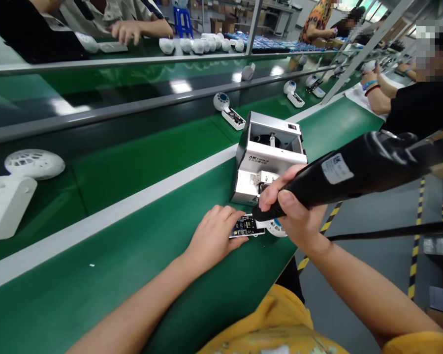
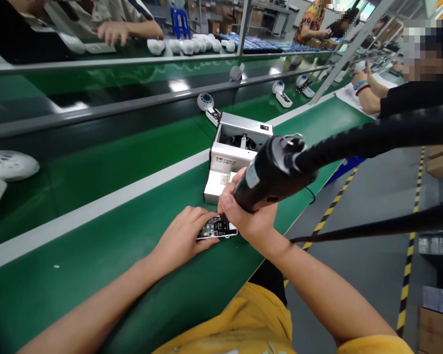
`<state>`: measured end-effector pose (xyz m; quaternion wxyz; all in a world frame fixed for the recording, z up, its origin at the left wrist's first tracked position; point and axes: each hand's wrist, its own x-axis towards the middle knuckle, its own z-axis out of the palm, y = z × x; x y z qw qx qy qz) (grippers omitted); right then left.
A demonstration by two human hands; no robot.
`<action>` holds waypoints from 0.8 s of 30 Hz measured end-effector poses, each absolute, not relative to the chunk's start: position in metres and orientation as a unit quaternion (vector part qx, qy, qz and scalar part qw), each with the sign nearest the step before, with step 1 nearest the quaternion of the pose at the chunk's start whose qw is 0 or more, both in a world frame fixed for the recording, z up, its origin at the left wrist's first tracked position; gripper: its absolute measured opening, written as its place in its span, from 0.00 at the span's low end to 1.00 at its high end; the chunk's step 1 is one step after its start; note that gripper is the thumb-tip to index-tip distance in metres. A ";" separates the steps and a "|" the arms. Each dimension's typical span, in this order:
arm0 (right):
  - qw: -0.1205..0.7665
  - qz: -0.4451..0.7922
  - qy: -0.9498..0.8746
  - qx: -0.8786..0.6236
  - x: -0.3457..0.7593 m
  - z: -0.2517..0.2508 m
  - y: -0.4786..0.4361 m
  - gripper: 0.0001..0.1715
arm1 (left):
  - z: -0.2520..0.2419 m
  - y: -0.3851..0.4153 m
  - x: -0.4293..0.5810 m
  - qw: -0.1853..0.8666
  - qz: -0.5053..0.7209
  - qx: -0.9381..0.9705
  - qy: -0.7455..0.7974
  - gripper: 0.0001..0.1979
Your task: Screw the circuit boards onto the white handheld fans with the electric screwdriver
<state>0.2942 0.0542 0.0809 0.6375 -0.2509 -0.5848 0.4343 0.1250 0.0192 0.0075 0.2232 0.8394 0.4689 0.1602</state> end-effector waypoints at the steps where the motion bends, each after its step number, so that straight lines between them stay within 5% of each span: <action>1: 0.634 0.434 -0.589 -0.251 0.294 0.079 0.054 0.13 | 0.008 0.019 0.125 0.224 0.162 0.839 0.468 0.25; 6: 0.610 0.423 -0.617 -0.260 0.302 0.086 0.051 0.15 | 0.008 0.019 0.125 0.226 0.162 0.837 0.471 0.24; 14: 0.722 0.264 -0.584 -0.261 0.306 0.128 0.057 0.15 | 0.007 0.019 0.124 0.216 0.154 0.838 0.478 0.24; 24: 0.651 0.360 -0.599 -0.295 0.309 0.121 0.039 0.15 | 0.007 0.020 0.126 0.205 0.157 0.839 0.479 0.24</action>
